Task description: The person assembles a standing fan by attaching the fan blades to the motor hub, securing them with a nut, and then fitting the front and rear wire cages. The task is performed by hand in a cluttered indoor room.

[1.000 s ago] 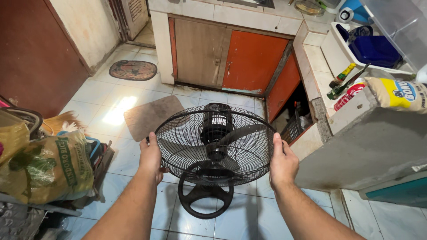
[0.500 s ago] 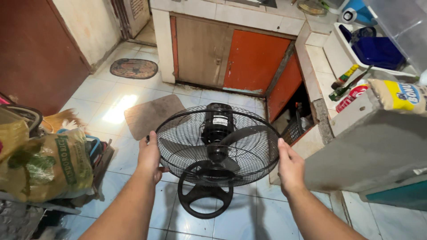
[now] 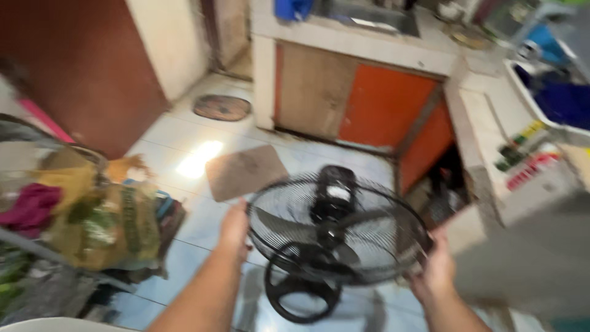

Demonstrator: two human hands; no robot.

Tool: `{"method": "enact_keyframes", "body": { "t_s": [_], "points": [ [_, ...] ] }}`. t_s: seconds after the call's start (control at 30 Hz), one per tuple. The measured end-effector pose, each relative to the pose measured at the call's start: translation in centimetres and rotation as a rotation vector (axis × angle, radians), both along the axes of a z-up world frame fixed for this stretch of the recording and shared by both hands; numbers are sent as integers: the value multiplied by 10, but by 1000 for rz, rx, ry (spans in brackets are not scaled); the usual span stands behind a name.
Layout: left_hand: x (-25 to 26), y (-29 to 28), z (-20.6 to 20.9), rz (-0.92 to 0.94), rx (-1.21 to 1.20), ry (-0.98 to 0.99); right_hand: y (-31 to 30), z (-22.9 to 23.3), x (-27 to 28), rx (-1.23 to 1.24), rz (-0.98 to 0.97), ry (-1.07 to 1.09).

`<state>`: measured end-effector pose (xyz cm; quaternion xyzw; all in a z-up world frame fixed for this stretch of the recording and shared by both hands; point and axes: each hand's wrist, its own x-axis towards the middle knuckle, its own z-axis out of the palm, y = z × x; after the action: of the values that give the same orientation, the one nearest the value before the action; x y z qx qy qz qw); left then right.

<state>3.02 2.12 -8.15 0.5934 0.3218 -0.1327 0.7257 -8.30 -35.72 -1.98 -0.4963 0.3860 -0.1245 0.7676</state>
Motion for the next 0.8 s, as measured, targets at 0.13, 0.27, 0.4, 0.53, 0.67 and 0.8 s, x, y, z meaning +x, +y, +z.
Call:
{"method": "enact_keyframes", "body": {
  "t_s": [0.13,0.27,0.4,0.53,0.67,0.8],
  "points": [
    [18,-5,-73,62,0,-279,-8,7,10,44,68,136],
    [17,-16,-56,74,-83,-268,-16,7,17,97,47,191],
    [-23,-34,43,114,-218,33,-17,9,16,142,90,193],
    [-39,-42,94,153,-221,35,-18,11,16,177,124,189],
    [-37,-43,95,144,-153,42,-22,6,18,215,103,151],
    [-36,-42,91,137,-122,61,-26,4,18,210,142,90]
  ]
}}
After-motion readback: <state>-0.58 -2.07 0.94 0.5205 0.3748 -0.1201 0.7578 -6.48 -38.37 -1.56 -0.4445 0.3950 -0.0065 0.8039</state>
